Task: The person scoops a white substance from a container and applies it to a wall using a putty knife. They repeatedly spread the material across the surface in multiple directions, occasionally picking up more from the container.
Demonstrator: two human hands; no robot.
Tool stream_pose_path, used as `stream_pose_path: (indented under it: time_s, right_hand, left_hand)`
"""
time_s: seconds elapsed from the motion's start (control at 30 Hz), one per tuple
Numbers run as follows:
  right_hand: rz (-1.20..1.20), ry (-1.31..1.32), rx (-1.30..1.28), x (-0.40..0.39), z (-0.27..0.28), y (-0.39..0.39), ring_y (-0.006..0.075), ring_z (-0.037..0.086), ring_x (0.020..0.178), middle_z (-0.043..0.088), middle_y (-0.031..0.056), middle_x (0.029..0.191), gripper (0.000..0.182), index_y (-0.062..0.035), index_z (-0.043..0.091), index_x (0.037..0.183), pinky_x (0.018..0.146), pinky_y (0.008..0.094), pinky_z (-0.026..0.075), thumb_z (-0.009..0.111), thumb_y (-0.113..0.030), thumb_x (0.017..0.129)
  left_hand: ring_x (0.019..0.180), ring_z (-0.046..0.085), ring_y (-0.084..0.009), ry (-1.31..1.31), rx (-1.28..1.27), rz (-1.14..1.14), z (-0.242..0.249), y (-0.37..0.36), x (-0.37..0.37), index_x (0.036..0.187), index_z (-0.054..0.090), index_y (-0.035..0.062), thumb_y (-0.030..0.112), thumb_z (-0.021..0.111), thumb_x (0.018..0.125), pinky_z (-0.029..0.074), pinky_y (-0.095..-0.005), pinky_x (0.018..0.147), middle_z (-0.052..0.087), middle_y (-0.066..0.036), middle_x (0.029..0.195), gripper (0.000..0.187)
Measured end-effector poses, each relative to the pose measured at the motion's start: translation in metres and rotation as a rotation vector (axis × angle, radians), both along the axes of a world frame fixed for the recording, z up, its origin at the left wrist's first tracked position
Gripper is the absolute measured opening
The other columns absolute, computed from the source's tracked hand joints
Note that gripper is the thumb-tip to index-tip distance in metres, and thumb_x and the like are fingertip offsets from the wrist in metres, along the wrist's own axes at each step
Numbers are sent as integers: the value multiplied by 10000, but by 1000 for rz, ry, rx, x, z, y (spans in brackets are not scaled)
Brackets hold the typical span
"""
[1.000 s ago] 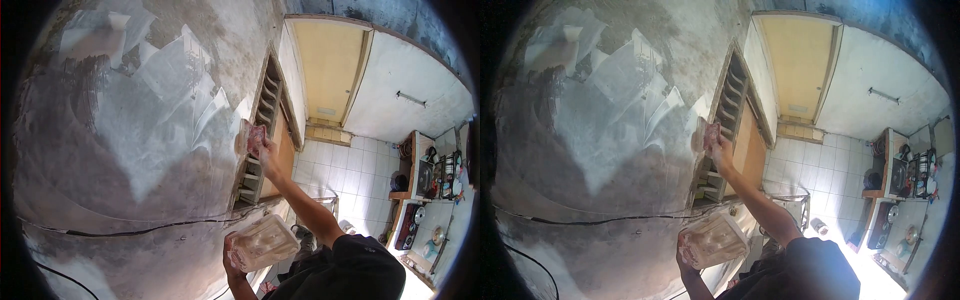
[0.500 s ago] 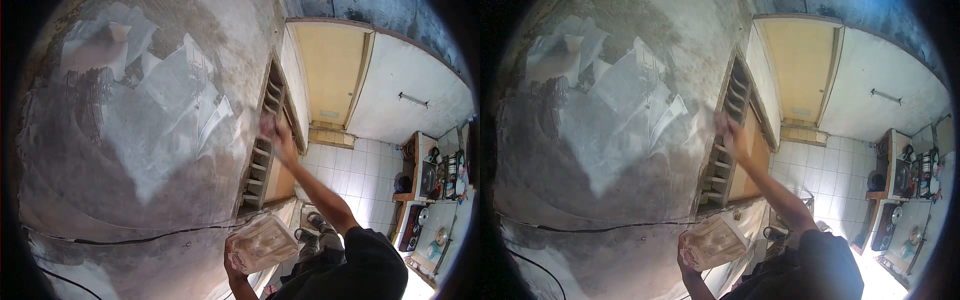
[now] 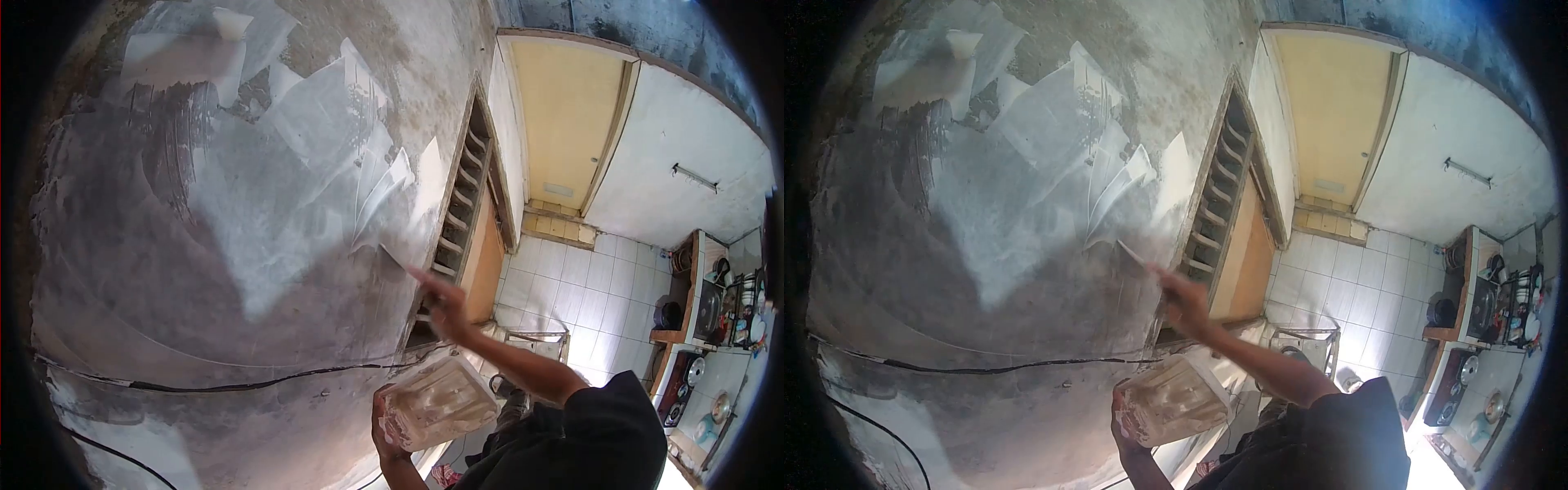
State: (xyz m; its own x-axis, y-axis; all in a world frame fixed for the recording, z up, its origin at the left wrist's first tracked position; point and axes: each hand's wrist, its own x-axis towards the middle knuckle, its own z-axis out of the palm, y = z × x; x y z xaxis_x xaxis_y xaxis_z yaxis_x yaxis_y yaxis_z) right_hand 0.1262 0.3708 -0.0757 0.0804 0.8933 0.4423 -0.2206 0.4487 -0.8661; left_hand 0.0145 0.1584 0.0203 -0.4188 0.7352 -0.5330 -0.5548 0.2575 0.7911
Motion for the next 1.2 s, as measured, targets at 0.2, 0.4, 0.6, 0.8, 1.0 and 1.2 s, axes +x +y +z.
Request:
stream_pose_path:
  time_s: [0.2, 0.4, 0.6, 0.8, 1.0, 1.2]
  right_hand:
    - [-455, 228, -209, 77, 3, 166, 151, 563, 802, 625, 66, 873, 219, 20, 570, 1111, 738, 293, 456, 481, -61, 928]
    - [-631, -19, -70, 63, -7, 210, 225, 628, 797, 649, 181, 877, 265, -14, 621, 1085, 732, 306, 470, 482, 12, 861]
    - [-385, -163, -95, 11, 27, 79, 210, 597, 664, 637, 107, 786, 351, -48, 625, 1180, 624, 308, 477, 500, 4, 857]
    - [-107, -344, 230, -52, 22, -45, 237, 655, 700, 582, 140, 1275, 707, -136, 399, 1427, 595, 338, 519, 620, 50, 781]
    - [201, -475, -5, 5, 12, -30, 217, 673, 778, 589, 162, 1264, 433, -65, 520, 1320, 649, 280, 531, 530, -58, 887]
    - [-379, -3, -218, 35, 30, 88, 128, 597, 709, 654, 113, 1159, 362, -7, 572, 1251, 625, 235, 481, 510, -7, 895]
  left_hand:
    - [1054, 564, -249, 68, 11, -41, 4, 0, 4, 1213, 524, 63, 437, 473, 946, 474, -389, 911, 583, -96, 1138, 462]
    - [1060, 561, -248, 85, 3, -30, 9, -6, 7, 1220, 515, 40, 438, 480, 940, 468, -383, 921, 576, -106, 1140, 487]
    - [1065, 561, -245, 49, 112, -117, -1, -5, 4, 1228, 506, 41, 431, 480, 937, 464, -380, 925, 578, -106, 1141, 487]
    - [1033, 574, -243, 100, 35, -160, 9, 9, 17, 1201, 517, 36, 435, 465, 948, 470, -379, 907, 596, -107, 1105, 476]
    - [1014, 575, -247, 147, 46, -215, 19, 14, 22, 1181, 521, 39, 425, 455, 952, 475, -385, 890, 594, -109, 1091, 454]
    - [1017, 571, -249, 116, 113, -220, 16, 5, 22, 1189, 518, 47, 421, 435, 963, 471, -390, 897, 590, -107, 1095, 445]
